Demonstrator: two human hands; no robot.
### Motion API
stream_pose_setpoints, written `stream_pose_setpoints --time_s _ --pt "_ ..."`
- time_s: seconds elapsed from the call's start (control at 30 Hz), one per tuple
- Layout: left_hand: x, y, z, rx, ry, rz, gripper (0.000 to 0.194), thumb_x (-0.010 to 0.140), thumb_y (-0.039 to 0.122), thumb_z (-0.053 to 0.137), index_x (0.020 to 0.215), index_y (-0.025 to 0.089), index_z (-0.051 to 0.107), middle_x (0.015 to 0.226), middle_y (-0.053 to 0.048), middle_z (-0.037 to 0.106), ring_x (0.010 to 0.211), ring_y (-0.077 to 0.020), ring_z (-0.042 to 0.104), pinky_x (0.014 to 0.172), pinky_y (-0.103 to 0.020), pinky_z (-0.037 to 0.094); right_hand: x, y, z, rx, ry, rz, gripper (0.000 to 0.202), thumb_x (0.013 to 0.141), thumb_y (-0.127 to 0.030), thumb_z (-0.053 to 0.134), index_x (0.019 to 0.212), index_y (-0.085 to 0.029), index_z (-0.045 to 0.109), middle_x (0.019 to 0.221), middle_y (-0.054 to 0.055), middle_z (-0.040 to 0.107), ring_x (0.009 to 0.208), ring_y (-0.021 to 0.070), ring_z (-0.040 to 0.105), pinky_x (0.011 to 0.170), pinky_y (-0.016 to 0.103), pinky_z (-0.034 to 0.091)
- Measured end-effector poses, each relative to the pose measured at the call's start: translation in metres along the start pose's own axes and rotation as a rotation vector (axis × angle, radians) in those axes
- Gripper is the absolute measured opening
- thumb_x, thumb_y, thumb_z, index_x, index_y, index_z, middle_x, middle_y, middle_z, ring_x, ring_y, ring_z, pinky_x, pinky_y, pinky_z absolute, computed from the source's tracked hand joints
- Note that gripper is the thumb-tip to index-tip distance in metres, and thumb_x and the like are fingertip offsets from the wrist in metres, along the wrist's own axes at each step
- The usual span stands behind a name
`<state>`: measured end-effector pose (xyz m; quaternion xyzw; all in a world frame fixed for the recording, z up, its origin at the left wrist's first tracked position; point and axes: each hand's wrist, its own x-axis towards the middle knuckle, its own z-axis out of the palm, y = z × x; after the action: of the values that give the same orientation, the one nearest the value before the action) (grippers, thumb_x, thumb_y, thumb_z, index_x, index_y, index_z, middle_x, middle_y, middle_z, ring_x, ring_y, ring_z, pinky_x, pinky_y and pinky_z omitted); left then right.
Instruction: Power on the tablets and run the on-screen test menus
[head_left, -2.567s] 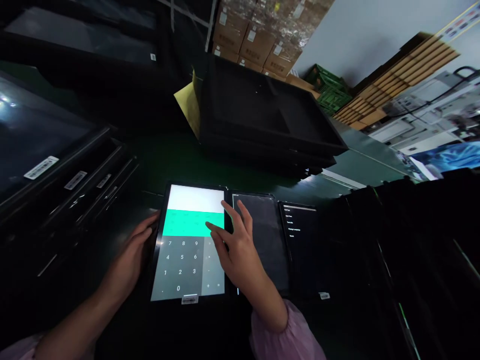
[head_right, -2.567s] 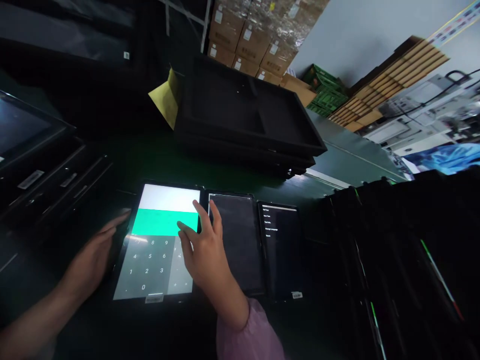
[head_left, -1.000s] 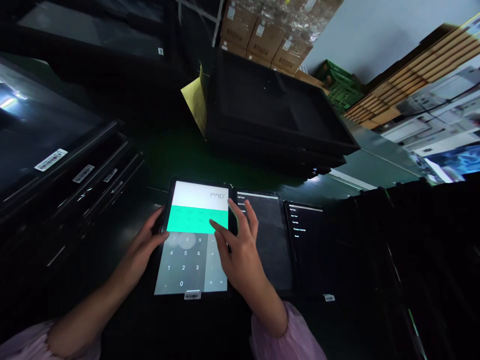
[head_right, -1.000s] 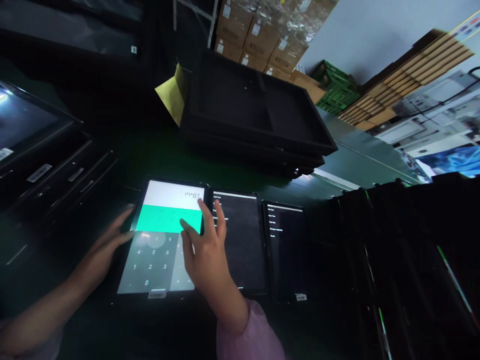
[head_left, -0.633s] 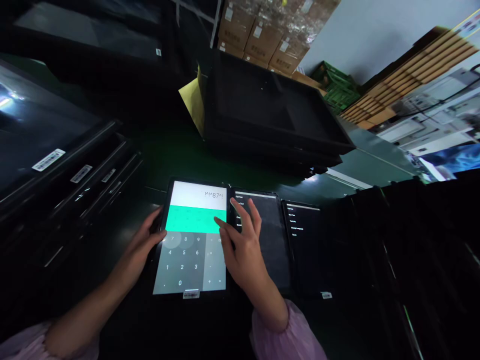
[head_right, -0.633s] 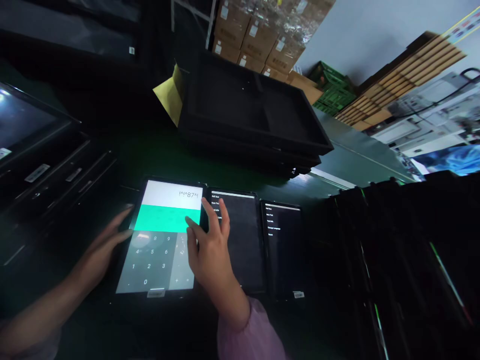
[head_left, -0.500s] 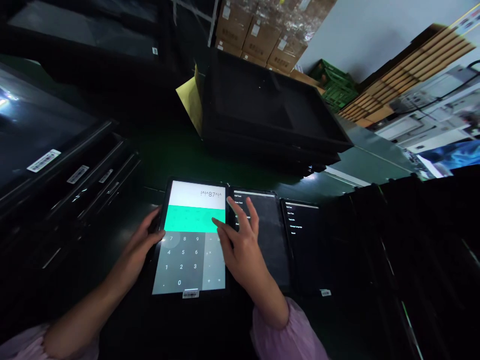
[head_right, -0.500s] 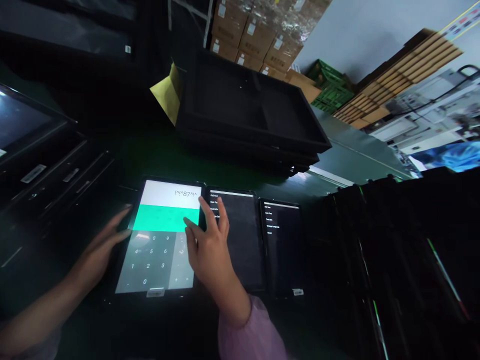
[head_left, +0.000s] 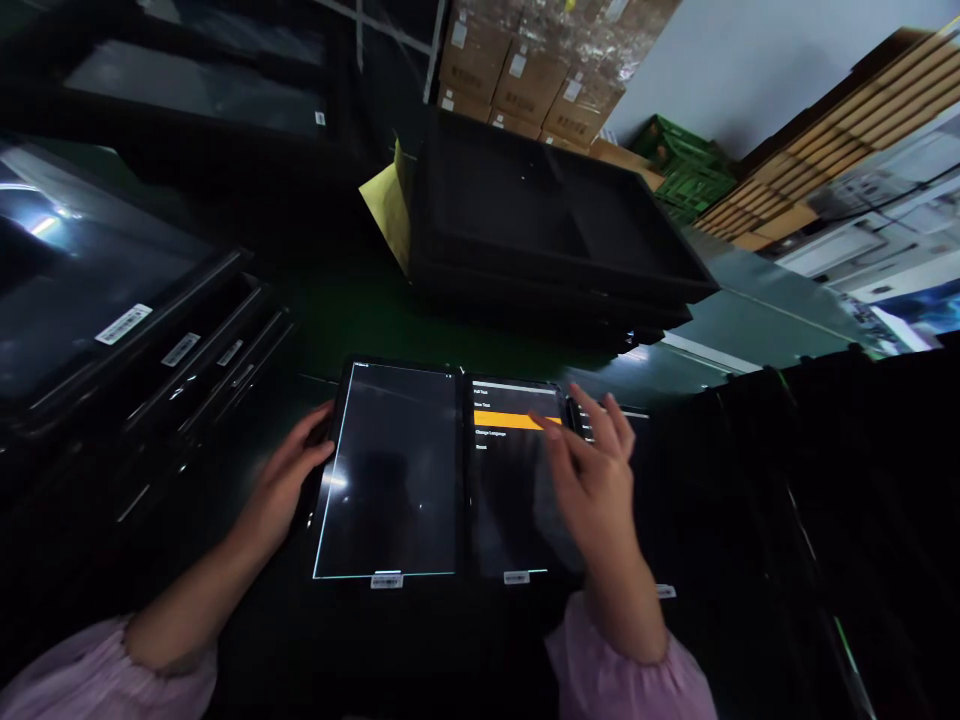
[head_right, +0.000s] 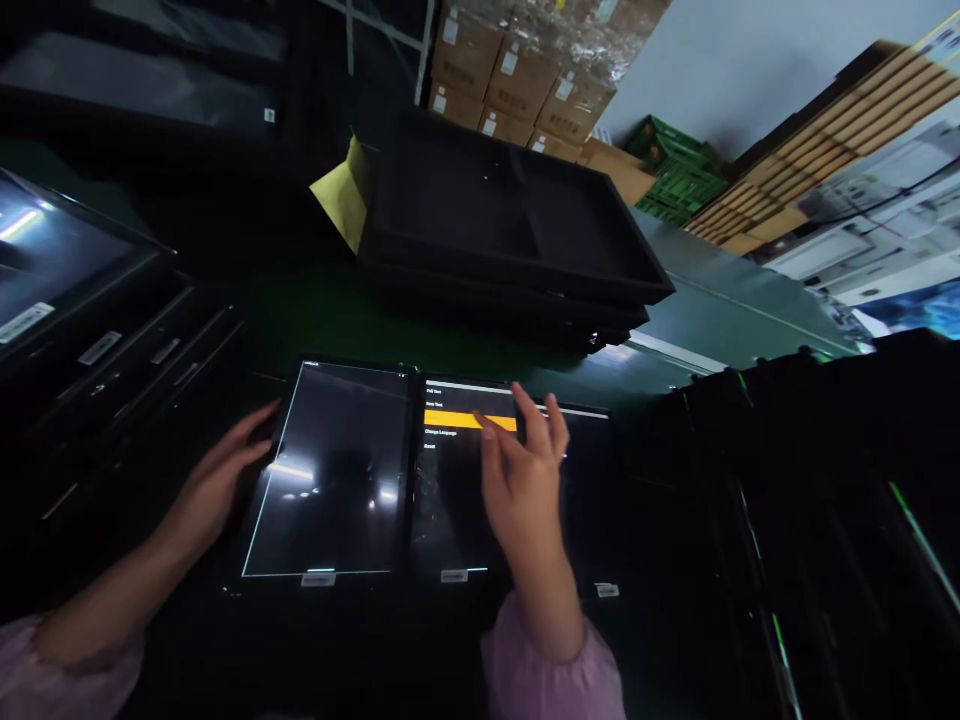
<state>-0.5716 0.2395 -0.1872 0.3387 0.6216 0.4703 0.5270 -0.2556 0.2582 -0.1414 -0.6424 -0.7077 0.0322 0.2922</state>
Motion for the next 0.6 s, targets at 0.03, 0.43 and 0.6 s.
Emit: stream_pose_setpoints --time_s 0.03,0.43,0.6 --pt "0.003 0.004 0.003 -0.02 0.013 0.017 0.048 0.082 0.044 0.07 0.128 0.031 0.067 0.149 0.0 0.056 0.144 -0.0283 0.043 0.123 -0.042 0.03 0.001 0.006 -0.007 -0.015 0.027 0.017 0.046 0.105 -0.047 0.039 0.111 -0.023 0.079 0.151 0.01 0.051 0.148 0.0395 0.029 0.115 0.07 0.032" --pt "0.029 0.034 0.035 -0.002 0.181 -0.038 0.042 0.073 0.04 0.079 0.112 0.025 0.07 0.1 0.006 0.076 0.118 -0.0275 0.064 0.107 -0.036 0.047 -0.005 0.075 -0.053 -0.059 0.095 0.162 0.062 0.101 -0.061 0.035 0.111 -0.02 0.08 0.149 0.014 0.053 0.145 0.0398 0.035 0.115 0.065 0.034" --pt "0.027 0.044 0.039 -0.066 0.15 -0.077 0.037 0.081 0.045 0.073 0.112 0.026 0.068 0.097 0.014 0.075 0.128 -0.0256 0.058 0.115 -0.031 0.041 -0.001 0.108 -0.055 -0.065 0.007 0.142 0.051 0.101 -0.053 0.038 0.103 -0.025 0.082 0.143 0.01 0.059 0.144 0.0365 0.036 0.115 0.064 0.034"
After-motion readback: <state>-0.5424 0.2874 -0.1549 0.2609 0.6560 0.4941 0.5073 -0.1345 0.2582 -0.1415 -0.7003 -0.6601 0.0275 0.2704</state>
